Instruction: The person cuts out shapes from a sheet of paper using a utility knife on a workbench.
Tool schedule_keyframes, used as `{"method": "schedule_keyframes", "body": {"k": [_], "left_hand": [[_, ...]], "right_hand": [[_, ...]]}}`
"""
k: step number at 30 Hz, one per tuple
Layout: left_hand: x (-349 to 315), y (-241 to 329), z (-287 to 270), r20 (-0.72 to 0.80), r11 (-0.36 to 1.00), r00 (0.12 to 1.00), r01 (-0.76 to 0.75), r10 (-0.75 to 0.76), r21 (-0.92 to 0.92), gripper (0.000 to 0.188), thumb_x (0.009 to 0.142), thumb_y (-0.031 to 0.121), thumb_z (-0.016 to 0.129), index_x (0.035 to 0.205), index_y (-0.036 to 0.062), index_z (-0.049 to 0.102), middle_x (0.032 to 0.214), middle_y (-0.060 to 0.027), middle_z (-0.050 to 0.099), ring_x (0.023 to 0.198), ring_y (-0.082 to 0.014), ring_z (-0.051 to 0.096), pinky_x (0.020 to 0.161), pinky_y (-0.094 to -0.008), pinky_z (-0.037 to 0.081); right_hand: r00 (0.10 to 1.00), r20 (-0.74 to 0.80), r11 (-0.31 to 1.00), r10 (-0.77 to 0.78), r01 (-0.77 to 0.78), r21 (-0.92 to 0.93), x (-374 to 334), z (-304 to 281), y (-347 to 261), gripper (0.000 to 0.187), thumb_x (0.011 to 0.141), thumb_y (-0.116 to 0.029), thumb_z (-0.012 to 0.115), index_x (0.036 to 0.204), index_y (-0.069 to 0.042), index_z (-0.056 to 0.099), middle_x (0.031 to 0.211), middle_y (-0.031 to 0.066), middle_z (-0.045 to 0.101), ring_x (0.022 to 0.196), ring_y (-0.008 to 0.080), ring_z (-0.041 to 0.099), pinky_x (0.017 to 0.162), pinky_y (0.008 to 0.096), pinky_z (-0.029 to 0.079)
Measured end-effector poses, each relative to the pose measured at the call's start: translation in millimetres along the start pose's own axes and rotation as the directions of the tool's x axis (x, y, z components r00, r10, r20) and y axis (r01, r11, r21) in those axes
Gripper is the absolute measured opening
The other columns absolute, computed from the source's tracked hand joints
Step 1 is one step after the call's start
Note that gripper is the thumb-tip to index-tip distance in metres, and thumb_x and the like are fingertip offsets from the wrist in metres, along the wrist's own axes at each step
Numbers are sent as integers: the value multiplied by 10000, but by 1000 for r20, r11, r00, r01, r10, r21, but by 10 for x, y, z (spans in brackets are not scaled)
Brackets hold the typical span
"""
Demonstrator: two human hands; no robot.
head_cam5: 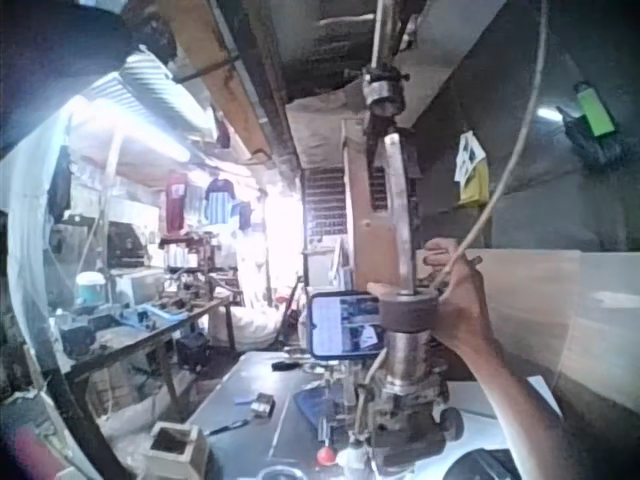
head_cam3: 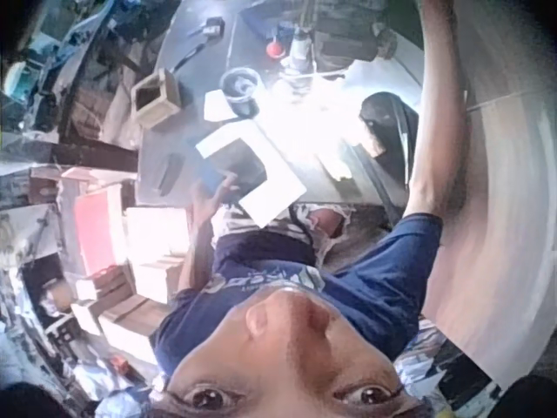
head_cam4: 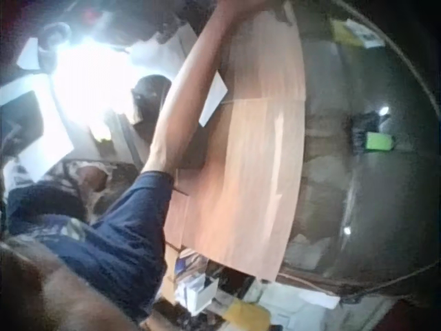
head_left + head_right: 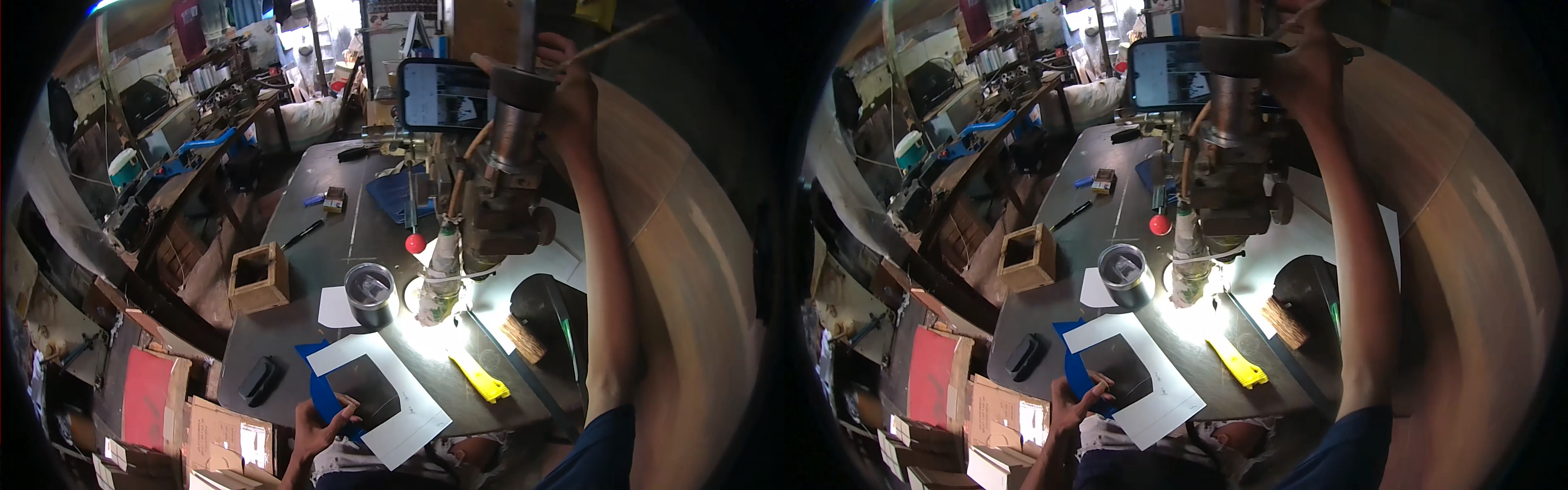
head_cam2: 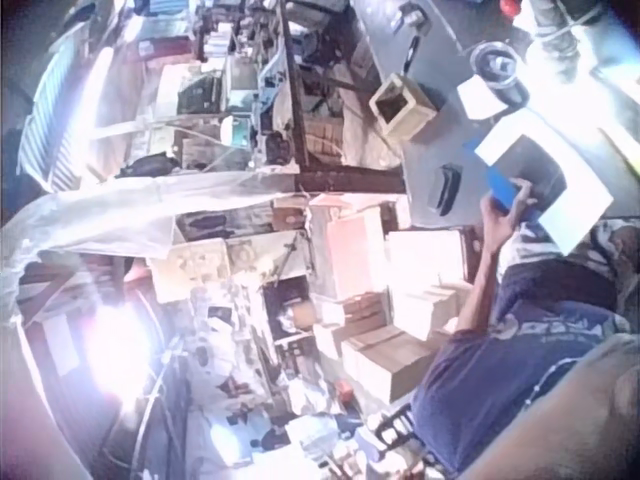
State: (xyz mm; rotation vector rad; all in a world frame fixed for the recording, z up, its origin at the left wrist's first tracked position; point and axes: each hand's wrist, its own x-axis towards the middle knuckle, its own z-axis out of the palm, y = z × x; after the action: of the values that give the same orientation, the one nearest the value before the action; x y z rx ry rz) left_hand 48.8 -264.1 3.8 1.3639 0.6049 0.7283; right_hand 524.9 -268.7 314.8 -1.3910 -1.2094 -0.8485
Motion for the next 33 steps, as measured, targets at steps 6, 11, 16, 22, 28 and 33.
{"method": "schedule_keyframes", "body": {"k": [6, 11, 16, 22, 28, 33], "left_hand": [[10, -33, 1, 16, 999, 1000, 13, -13, -39, 188, 963, 81, 740, 1016, -96, 706, 1023, -182, 719, 860, -212, 719, 778, -344, 625], [7, -15, -38, 44, 999, 999, -3, 5, -44, 162, 969, 63, 728, 1005, -93, 709, 1022, -179, 718, 885, -207, 711, 781, -346, 625], [76, -33, 79, 84, 995, 996, 32, -24, -99, 155, 966, 61, 731, 1001, -89, 715, 1012, -178, 722, 859, -200, 708, 784, -345, 624], [33, 10, 17, 24, 999, 1000, 20, -19, -25, 146, 971, 53, 724, 1016, -85, 715, 1001, -170, 728, 849, -188, 707, 785, -341, 622], [33, 5, 80, 34, 999, 999, 40, -40, -17, 150, 970, 55, 726, 1025, -84, 712, 1002, -167, 731, 856, -188, 709, 783, -343, 623], [47, -42, 33, 43, 999, 999, 23, -22, -29, 159, 969, 67, 733, 1027, -80, 710, 999, -165, 730, 869, -192, 711, 781, -348, 621]], "right_hand": [[995, 88, 961, 50, -72, 267, -48, 103, -219, 915, 623, -293, 1006, 1322, 44, 521, 1123, 138, 709, 972, 195, 711, 886, 324, 572], [989, 133, 997, 63, -69, 42, -120, 60, 154, 913, 730, -316, 940, 1425, -25, 424, 1231, 188, 659, 1080, 233, 680, 879, 374, 586], [954, 145, 959, 262, -274, 73, -120, -430, 249, 1137, 657, -261, 986, 1533, -33, 297, 1339, 251, 607, 1199, 273, 643, 867, 394, 604], [977, 215, 998, 11, 3, -62, -203, -311, 179, 1176, 631, -279, 998, 1537, 11, 305, 1396, 299, 559, 1112, 311, 693, 785, 397, 632], [816, 240, 497, 525, -523, 693, 184, -131, 579, 490, 1064, -224, 563, 1509, -68, 429, 1398, 208, 529, 1247, 266, 577, 1002, 392, 511], [898, 161, 703, 410, -424, 571, 155, 95, 563, 514, 1123, -424, 384, 1507, -85, 433, 1437, 262, 508, 1299, 325, 564, 1049, 446, 502]]}}
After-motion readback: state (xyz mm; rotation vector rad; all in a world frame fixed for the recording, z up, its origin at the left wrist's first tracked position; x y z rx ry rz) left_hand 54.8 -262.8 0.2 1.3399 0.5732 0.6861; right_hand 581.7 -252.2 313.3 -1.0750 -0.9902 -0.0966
